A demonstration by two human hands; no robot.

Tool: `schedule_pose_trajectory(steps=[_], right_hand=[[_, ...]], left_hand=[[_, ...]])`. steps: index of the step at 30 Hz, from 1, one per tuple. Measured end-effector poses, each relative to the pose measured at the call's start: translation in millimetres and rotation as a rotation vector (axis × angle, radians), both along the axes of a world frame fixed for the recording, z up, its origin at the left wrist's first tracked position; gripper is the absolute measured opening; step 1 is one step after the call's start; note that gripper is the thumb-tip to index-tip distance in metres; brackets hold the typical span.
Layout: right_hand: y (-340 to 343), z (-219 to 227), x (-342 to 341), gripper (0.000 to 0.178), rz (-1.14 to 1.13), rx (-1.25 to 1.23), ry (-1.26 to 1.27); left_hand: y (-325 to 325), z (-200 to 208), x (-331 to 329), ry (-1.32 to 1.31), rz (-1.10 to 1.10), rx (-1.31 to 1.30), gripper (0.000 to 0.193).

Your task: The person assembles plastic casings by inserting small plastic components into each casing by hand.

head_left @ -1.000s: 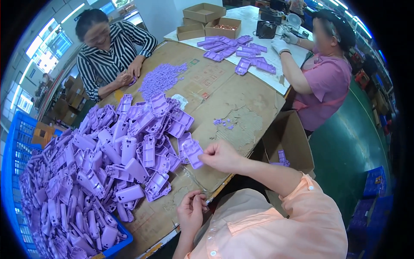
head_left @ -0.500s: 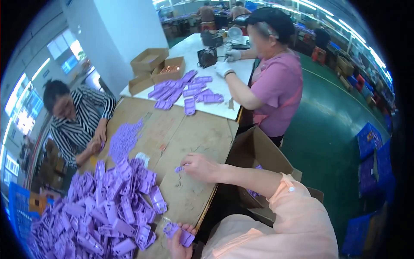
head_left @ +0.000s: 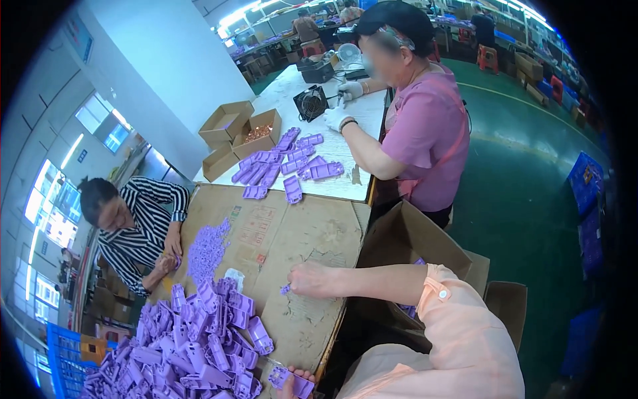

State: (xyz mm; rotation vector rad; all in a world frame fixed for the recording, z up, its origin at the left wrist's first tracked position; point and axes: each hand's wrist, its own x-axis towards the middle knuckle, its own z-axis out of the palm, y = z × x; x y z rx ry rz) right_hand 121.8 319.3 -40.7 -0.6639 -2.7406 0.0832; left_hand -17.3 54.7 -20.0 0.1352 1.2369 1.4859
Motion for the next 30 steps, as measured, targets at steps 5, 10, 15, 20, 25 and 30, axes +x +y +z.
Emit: schedule_pose_trajectory(steps=[5,10,15,20,25,30], right_hand=[[4.6,-6.6,-3.1,0.009,-0.037,0.020,0.061],[1.8,-16.8,2.2,0.010,-0.065,0.025,0.202],[-34.6,-3.5,0.7,0.010,-0.048,-0.379,0.549],[-65.8,3.4,4.0,0.007,0.134,-0.487,0.557],[-77.5,-14.8,-10.1,0.007,0.176,-0.403,0.578],[-85.6,-37.2,-23.3,0.007,0.221,-0.248,0.701]], left_hand=[[-2.0,-3.5,2.3,0.037,0.027,-0.011,0.019],[-1.0,-6.7,1.2,0.079,0.012,-0.016,0.017],[0.0,-11.2,-2.4,0.110,0.020,-0.022,0.015],[-1.1,-12.4,-4.4,0.094,-0.002,-0.031,0.015],[-2.1,-9.7,-1.1,0.104,0.019,-0.036,0.015],[-4.8,-17.1,-4.8,0.111,-0.002,-0.032,0.018]])
